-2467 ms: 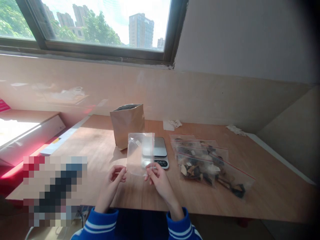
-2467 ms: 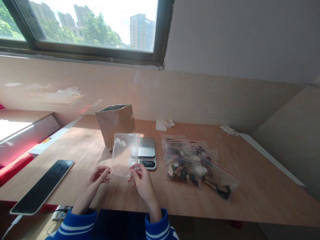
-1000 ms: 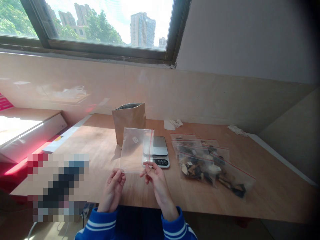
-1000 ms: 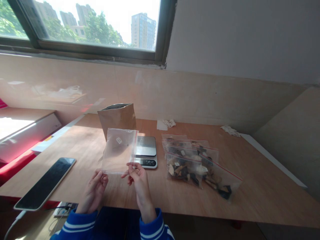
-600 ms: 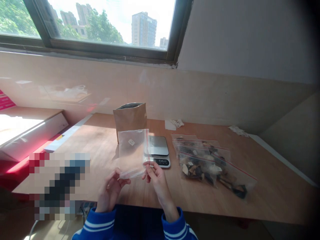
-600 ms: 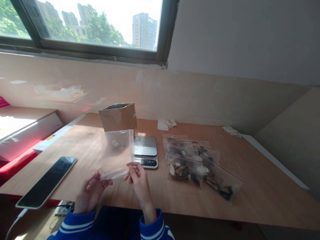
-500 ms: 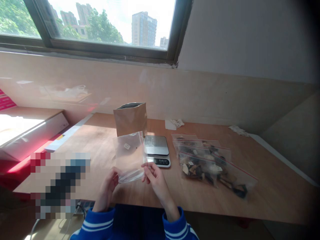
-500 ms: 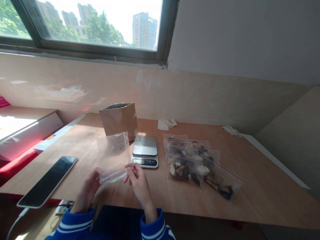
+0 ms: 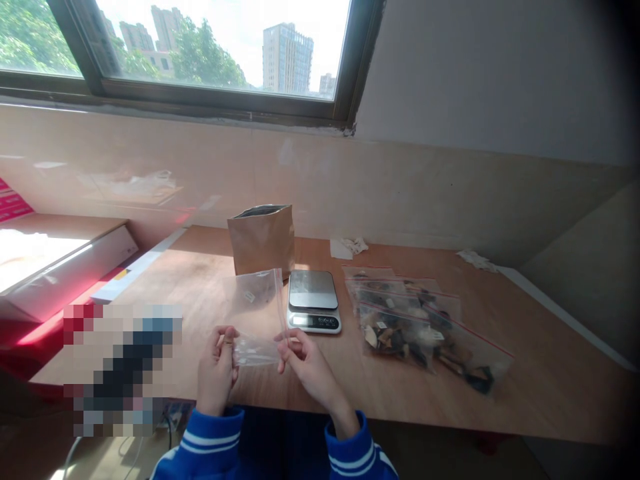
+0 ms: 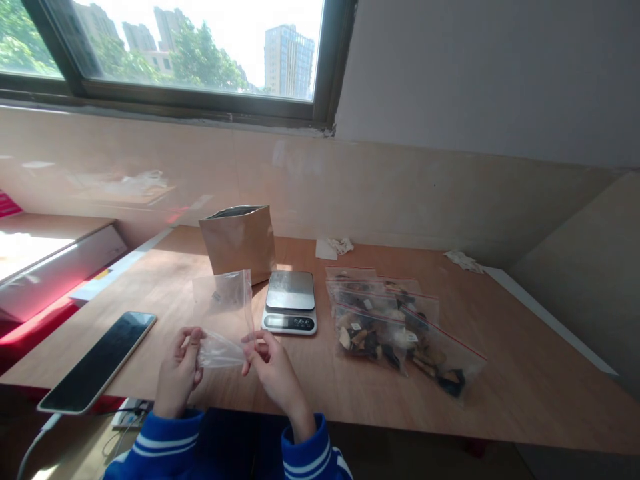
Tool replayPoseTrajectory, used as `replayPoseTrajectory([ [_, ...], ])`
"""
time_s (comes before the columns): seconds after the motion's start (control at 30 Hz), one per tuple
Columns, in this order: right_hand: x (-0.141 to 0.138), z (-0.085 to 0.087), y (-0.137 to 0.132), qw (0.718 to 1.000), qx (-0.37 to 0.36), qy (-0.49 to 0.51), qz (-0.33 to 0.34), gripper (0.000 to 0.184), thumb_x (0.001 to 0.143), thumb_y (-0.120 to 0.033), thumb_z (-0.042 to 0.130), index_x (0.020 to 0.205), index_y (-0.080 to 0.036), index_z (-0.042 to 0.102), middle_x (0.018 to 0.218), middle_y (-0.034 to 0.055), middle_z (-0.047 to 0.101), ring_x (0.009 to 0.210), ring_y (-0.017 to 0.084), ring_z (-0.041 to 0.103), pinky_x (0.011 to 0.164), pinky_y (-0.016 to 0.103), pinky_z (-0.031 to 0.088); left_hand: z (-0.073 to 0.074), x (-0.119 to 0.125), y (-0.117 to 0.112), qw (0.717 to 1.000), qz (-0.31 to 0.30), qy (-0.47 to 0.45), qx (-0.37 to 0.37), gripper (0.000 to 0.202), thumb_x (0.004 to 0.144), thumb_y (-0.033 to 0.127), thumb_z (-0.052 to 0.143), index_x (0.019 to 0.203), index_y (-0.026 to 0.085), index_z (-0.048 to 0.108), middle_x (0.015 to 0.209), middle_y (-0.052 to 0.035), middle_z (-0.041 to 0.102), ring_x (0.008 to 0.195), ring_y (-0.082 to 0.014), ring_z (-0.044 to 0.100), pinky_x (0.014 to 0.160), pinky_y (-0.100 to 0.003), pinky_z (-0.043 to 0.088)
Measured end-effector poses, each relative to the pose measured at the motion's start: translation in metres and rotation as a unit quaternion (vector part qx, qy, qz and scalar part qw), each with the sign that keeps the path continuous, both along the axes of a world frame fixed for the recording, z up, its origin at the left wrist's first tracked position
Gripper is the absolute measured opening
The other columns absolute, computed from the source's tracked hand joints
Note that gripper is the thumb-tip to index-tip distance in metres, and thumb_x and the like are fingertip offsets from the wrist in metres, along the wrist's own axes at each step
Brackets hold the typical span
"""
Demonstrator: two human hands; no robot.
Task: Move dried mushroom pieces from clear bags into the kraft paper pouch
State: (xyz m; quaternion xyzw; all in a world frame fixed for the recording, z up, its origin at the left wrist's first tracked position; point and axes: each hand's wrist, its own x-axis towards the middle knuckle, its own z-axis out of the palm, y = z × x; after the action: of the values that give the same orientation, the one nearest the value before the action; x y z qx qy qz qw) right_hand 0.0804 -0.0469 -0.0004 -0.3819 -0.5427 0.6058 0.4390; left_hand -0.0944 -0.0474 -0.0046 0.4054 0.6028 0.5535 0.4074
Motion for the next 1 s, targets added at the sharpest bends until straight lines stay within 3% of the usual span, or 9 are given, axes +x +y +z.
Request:
replayPoseTrajectory([
  [0.1,0.014,-0.002,0.002,0.997,0.025,-0.069,-0.006,0.039,0.088,-0.052,0.053,0.106,-0.018,0.06,0.076,0.0019,0.064,0.074,0.017,0.06,0.07,0.028,0.043,-0.004,-0.009,0.005,0.996,-0.028,0.075,-0.029,0.039,0.081,0.062,0.045,0.084,0.023,0.049,0.039,0.0113,0.035,0.029,-0.0085,0.033,0.032,-0.018,0.024],
  [0.17,0.029,-0.005,0.005,0.978,0.083,-0.164,-0.102,0.035,0.091,-0.049,0.047,0.102,-0.02,0.063,0.094,0.0062,0.064,0.089,0.021,0.059,0.079,0.032,0.044,-0.004,-0.018,0.01,0.987,-0.034,0.152,-0.047,0.038,0.083,0.061,0.043,0.083,0.023,0.051,0.041,0.0094,0.038,0.034,-0.0111,0.04,0.037,-0.02,0.029],
  [0.33,0.074,-0.024,0.013,0.787,0.171,-0.426,-0.413,0.025,0.088,-0.033,0.049,0.102,-0.02,0.065,0.119,0.0141,0.052,0.113,0.032,0.045,0.097,0.05,0.031,-0.003,-0.04,0.022,0.93,-0.034,0.351,-0.105,0.038,0.085,0.055,0.039,0.087,0.024,0.06,0.067,-0.0011,0.063,0.069,-0.0225,0.063,0.061,-0.03,0.044],
  [0.43,0.097,-0.041,0.013,0.697,0.12,-0.523,-0.476,0.036,0.081,-0.029,0.056,0.114,-0.016,0.06,0.134,0.0196,0.042,0.114,0.039,0.042,0.091,0.053,0.033,-0.007,-0.045,0.025,0.925,0.004,0.371,-0.088,0.047,0.083,0.059,0.041,0.101,0.02,0.061,0.081,-0.0066,0.065,0.081,-0.0267,0.063,0.073,-0.039,0.048],
  [0.53,0.112,-0.053,0.01,0.656,0.069,-0.552,-0.51,0.048,0.074,-0.028,0.062,0.119,-0.012,0.056,0.137,0.0233,0.038,0.112,0.042,0.043,0.086,0.051,0.037,-0.012,-0.044,0.022,0.934,0.077,0.349,0.011,0.063,0.08,0.063,0.044,0.116,0.013,0.057,0.104,-0.014,0.059,0.091,-0.0272,0.06,0.08,-0.043,0.051],
  [0.63,0.12,-0.055,0.009,0.665,0.058,-0.542,-0.511,0.046,0.073,-0.025,0.059,0.118,-0.016,0.057,0.135,0.0203,0.041,0.112,0.041,0.045,0.085,0.05,0.038,-0.013,-0.04,0.016,0.928,0.078,0.354,0.089,0.061,0.081,0.061,0.045,0.118,0.015,0.058,0.111,-0.0141,0.055,0.099,-0.0271,0.056,0.086,-0.045,0.051],
  [0.73,0.125,-0.046,0.006,0.694,0.064,-0.499,-0.515,0.039,0.074,-0.022,0.051,0.111,-0.018,0.06,0.128,0.0178,0.049,0.114,0.039,0.046,0.087,0.052,0.037,-0.018,-0.036,0.014,0.913,-0.016,0.393,0.11,0.046,0.082,0.054,0.05,0.11,0.019,0.063,0.109,-0.0113,0.06,0.104,-0.0278,0.056,0.094,-0.049,0.047],
  [0.83,0.13,-0.026,0.001,0.732,0.095,-0.418,-0.529,0.036,0.076,-0.023,0.047,0.108,-0.017,0.062,0.114,0.0164,0.058,0.11,0.034,0.052,0.09,0.05,0.039,-0.03,-0.032,0.015,0.899,-0.089,0.416,0.103,0.035,0.083,0.044,0.05,0.102,0.021,0.067,0.115,-0.0109,0.063,0.113,-0.0295,0.056,0.099,-0.051,0.044],
  [1.0,0.127,0.017,-0.016,0.824,0.147,-0.23,-0.496,0.038,0.08,-0.028,0.049,0.114,-0.016,0.06,0.119,0.0136,0.063,0.111,0.026,0.057,0.097,0.041,0.042,-0.03,-0.025,0.016,0.903,-0.096,0.401,0.121,0.033,0.087,0.034,0.043,0.108,0.021,0.065,0.128,-0.0091,0.061,0.134,-0.0297,0.041,0.111,-0.054,0.03],
])
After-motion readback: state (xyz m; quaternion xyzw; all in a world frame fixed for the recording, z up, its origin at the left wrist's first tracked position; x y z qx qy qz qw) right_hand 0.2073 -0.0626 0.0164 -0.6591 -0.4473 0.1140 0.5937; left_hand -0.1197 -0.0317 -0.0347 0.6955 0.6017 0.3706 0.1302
